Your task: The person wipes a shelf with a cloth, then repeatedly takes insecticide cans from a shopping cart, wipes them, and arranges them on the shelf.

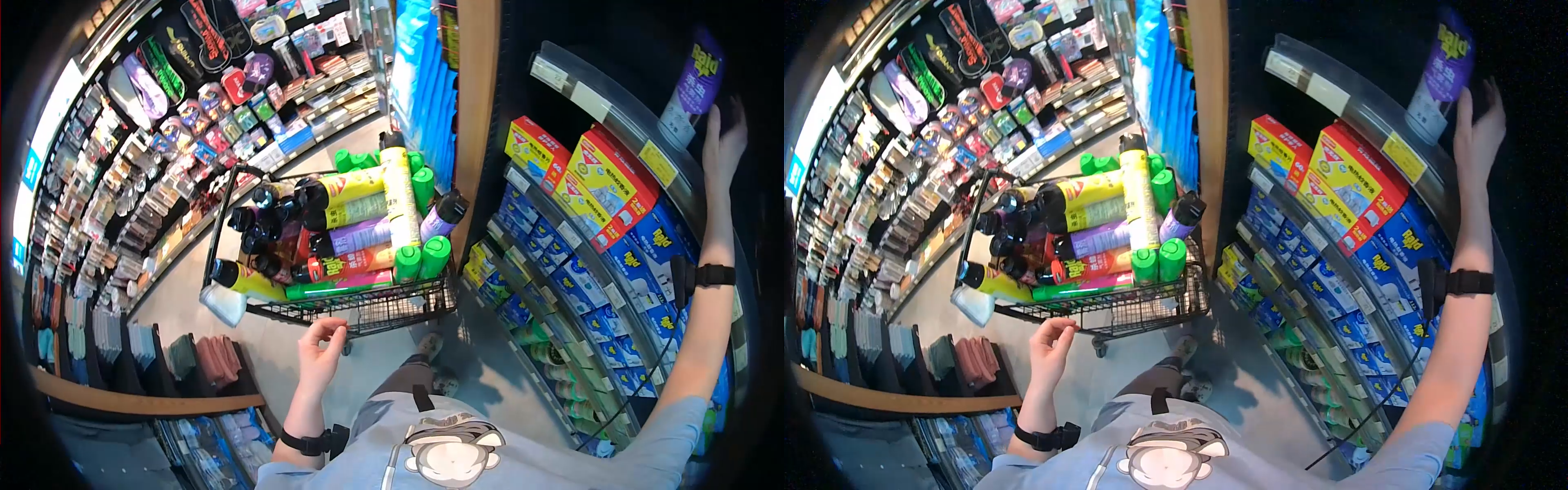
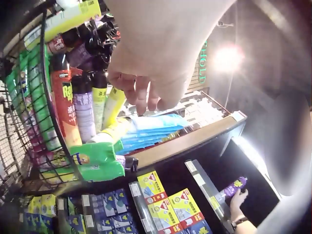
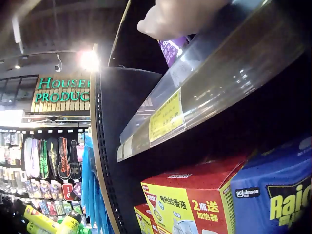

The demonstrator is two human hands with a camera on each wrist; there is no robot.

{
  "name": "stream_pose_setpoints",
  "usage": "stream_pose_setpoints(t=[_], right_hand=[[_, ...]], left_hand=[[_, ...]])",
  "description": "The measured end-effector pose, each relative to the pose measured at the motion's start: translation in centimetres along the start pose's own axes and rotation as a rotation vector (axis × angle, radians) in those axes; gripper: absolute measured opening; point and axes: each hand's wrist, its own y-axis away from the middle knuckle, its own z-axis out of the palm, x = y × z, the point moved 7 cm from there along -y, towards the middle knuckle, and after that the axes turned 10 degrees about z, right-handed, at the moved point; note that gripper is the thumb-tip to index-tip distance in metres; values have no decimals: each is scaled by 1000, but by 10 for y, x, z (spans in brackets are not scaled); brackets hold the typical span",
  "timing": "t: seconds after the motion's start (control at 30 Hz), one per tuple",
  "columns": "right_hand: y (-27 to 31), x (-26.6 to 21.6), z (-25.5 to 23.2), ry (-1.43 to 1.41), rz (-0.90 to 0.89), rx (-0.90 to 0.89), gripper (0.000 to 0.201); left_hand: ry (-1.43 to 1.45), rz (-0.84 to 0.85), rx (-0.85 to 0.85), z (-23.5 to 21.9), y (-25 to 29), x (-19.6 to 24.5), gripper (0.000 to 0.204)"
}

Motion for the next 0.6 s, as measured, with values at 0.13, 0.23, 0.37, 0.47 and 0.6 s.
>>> stream_pose_setpoints(t=[0.13,0.23,0.37,0.47,0.6], right_hand=[[6,-39,-15,-23,-101,-48,53],[45,-111,-28,-126,-123,-176,54],[116,-184,-1,-473,144,-584,50],[176,-247,28,-613,184,-835,47],[278,-338,94,-796,493,-1218,54]], left_hand=[[-69,-7,-45,3,-4,-1,11],[26,-58,-60,12,-24,-6,11],[-73,37,-157,17,-57,-7,13],[-73,85,-147,7,-80,-10,13],[-95,50,-150,-16,-116,-28,15]])
